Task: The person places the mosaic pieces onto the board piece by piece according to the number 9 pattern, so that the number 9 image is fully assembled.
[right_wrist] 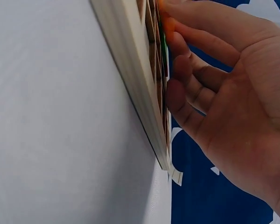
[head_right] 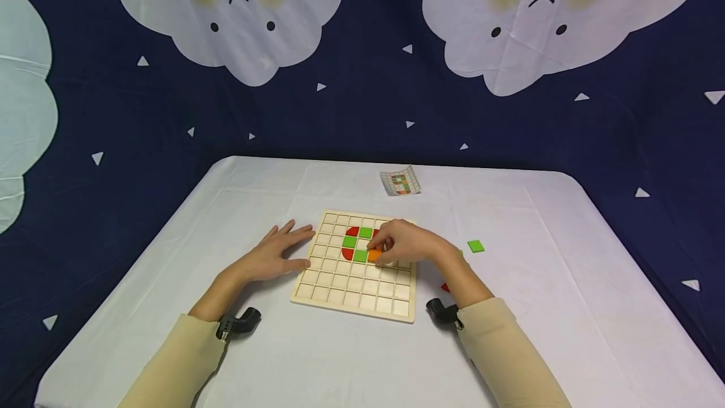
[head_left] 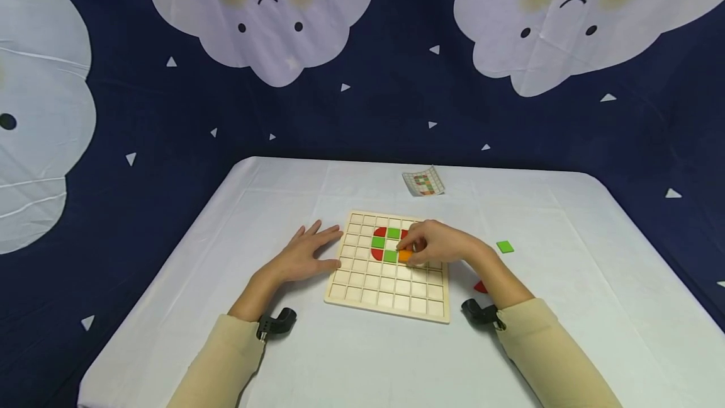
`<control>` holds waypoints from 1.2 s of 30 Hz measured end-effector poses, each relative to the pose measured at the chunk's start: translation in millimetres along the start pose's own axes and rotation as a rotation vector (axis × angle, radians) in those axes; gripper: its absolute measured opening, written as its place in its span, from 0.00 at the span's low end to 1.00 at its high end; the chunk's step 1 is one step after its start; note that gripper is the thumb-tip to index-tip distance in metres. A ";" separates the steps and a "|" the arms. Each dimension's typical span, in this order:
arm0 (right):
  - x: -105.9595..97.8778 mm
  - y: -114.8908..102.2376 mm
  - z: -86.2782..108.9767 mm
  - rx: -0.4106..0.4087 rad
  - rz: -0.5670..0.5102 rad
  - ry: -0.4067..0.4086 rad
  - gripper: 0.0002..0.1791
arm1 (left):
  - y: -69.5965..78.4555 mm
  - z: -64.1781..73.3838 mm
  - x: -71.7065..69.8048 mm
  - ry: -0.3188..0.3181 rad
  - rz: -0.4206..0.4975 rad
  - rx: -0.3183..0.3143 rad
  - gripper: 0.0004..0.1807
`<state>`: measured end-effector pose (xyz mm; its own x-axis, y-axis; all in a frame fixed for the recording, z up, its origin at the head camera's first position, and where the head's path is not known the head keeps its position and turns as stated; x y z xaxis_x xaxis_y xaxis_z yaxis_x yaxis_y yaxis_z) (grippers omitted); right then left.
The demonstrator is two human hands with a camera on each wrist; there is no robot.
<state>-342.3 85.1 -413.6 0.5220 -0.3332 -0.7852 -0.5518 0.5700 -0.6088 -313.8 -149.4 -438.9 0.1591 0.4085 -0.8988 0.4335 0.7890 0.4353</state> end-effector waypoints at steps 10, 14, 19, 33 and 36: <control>1.0 -0.1 0.7 -0.008 0.002 0.002 0.18 | -1.5 -0.3 0.6 0.000 0.004 -0.002 0.39; 1.5 -0.1 0.8 -0.015 -0.015 -0.001 0.18 | -1.4 0.0 0.3 0.000 0.009 -0.002 0.38; 1.0 2.1 0.3 -0.002 -0.025 0.003 0.17 | -0.3 -0.2 -0.7 0.002 0.008 0.004 0.38; -11.9 7.4 6.9 0.004 -0.072 0.039 0.16 | -1.5 -0.5 1.8 0.003 0.007 -0.003 0.38; -14.9 10.8 8.2 0.024 -0.063 0.054 0.16 | -1.7 -0.4 1.7 0.001 0.006 -0.005 0.38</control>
<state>-350.6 102.4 -407.6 0.5192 -0.4088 -0.7505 -0.5030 0.5638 -0.6551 -314.6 -149.8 -441.1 0.1602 0.4135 -0.8963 0.4278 0.7892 0.4406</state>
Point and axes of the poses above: each hand's wrist, its own z-axis away from the middle knuckle, its own x-axis out of the palm, y = z × x, the point moved 8 cm from there along -z, towards the middle knuckle, and after that the axes turned 4 degrees about x, right-handed, at the moved point
